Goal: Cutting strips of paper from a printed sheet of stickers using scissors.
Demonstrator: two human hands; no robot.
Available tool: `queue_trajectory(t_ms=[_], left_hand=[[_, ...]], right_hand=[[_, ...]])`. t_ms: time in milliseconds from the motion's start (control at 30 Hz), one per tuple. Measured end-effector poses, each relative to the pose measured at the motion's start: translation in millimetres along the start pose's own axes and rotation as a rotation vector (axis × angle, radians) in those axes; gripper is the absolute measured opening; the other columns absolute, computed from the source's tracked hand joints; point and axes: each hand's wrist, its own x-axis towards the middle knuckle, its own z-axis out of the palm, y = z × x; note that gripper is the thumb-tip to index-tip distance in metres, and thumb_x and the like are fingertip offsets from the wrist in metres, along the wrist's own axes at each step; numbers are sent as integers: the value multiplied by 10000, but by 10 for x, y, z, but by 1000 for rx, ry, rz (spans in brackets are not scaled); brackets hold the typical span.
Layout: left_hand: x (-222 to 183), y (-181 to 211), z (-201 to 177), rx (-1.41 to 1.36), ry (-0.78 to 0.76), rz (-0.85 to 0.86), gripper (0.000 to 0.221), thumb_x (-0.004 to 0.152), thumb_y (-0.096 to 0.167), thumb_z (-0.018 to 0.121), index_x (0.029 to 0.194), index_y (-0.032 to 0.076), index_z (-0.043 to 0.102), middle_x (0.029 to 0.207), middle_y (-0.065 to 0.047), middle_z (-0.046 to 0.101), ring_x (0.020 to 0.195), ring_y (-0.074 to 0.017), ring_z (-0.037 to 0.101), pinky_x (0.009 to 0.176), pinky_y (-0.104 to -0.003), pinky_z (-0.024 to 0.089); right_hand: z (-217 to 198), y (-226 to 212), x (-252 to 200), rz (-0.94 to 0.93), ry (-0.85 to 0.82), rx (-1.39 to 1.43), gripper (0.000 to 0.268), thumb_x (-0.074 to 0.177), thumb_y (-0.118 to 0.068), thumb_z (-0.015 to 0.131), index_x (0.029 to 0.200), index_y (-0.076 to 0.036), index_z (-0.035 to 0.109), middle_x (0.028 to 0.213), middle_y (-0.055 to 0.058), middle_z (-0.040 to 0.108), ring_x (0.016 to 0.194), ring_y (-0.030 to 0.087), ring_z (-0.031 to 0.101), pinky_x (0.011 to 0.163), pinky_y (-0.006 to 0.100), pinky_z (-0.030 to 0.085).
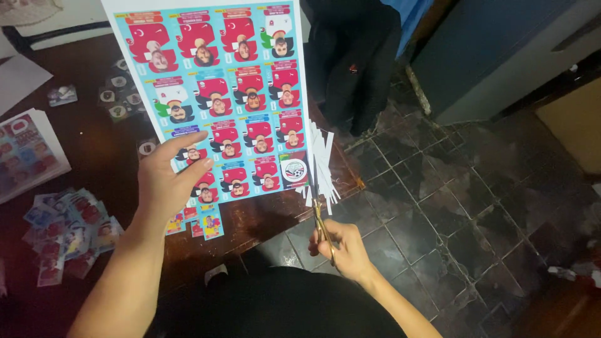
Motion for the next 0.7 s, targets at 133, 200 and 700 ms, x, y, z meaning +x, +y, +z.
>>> queue_trajectory(t_ms=[133,200,700], left_hand=[[-22,55,1,18,14,-21,433,840,37,807,1263,76,724,1237,-93,740,1159,-144,672,1002,-298,509],[-30,64,3,-18,5,-43,433,834,42,807,1258,83,725,1245,-88,740,1163,-140,664,1000,-298,512],[-37,46,3,4,19,7,427,837,45,811,1252,86,722,1251,-98,735,1169,-154,671,1006,-309,516]], right_hand=[[0,36,-1,-1,-13,73,592,868,-573,742,913,8,640,814,81,705,760,173,738,704,334,606],[-10,20,8,28,-11,50,581,874,-572,733,910,1,644,802,84,717,762,173,750,712,331,616],[-17,-30,70,19,-16,20,637,840,-650,719,884,-17,656,769,70,720,741,165,752,689,320,610]])
